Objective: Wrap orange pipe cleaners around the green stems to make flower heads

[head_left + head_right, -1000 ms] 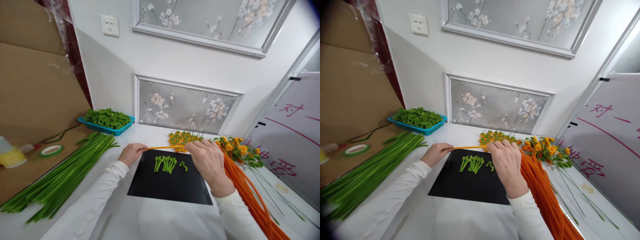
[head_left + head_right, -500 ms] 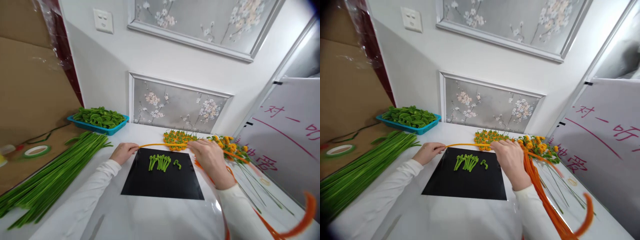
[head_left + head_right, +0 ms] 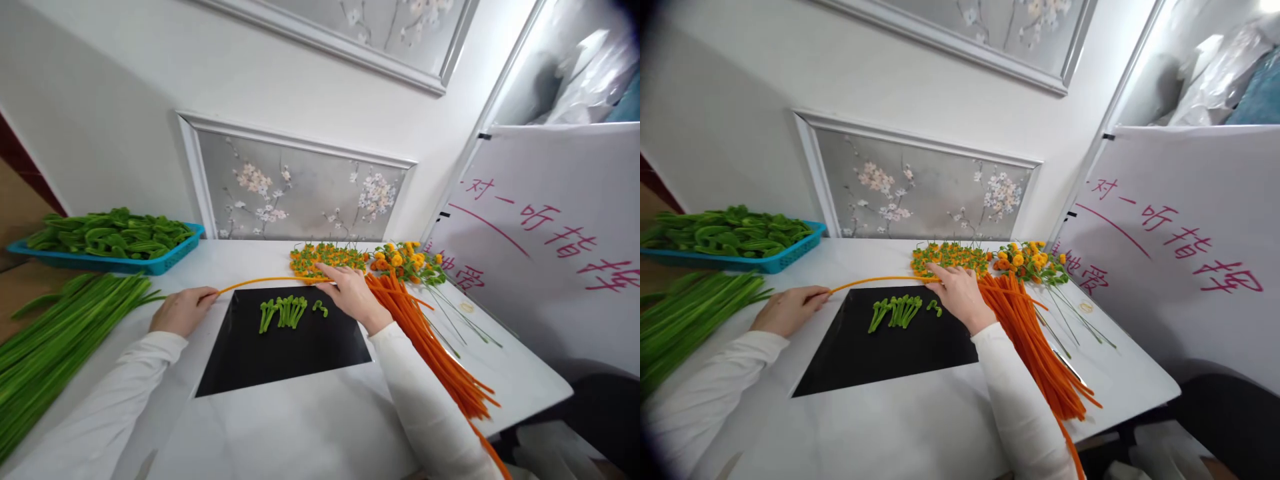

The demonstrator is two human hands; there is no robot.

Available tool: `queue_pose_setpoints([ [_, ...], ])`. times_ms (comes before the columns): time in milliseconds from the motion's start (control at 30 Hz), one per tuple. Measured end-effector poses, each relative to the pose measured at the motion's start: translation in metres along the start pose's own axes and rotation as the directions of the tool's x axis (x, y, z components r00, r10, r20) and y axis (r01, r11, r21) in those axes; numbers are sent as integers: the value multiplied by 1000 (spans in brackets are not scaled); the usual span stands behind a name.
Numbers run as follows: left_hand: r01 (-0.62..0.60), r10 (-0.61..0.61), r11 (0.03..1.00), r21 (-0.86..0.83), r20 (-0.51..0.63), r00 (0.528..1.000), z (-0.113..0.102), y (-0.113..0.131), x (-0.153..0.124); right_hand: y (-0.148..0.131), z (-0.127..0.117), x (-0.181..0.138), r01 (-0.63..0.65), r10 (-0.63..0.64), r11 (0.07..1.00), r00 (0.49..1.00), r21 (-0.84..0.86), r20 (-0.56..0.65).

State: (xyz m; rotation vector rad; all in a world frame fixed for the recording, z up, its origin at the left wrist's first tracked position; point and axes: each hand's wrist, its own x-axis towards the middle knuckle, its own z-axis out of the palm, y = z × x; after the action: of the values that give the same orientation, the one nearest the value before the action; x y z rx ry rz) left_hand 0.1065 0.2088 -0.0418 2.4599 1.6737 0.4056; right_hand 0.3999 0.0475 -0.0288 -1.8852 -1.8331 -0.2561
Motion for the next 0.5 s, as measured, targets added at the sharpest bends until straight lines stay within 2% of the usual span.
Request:
queue_pose_setpoints([
  [67,10,-10,1000,17,15,1000,-1,3,-2,1,-6,6,60,-59,998,998,-35,27],
  [133,12,-13,999,39,16,1000,-1,3,-2,-5,-8,16,179,-173,981,982,-75,71],
  [233,24,-24,996,83,-3,1000,-2,-1,-1,-29,-8,28,359,-347,928,931,-104,116],
  [300,34,-32,993,109,-13,999,-1,-5,0,-50,-9,27,438,-429,894,897,-91,105],
  [400,27,-26,991,131,-10,1000,1,-11,3,-79,-16,12,474,-474,880,880,-20,31],
  [500,7,-5,989,148,-16,1000,3,-11,6,-97,-21,-12,469,-471,882,882,49,24],
])
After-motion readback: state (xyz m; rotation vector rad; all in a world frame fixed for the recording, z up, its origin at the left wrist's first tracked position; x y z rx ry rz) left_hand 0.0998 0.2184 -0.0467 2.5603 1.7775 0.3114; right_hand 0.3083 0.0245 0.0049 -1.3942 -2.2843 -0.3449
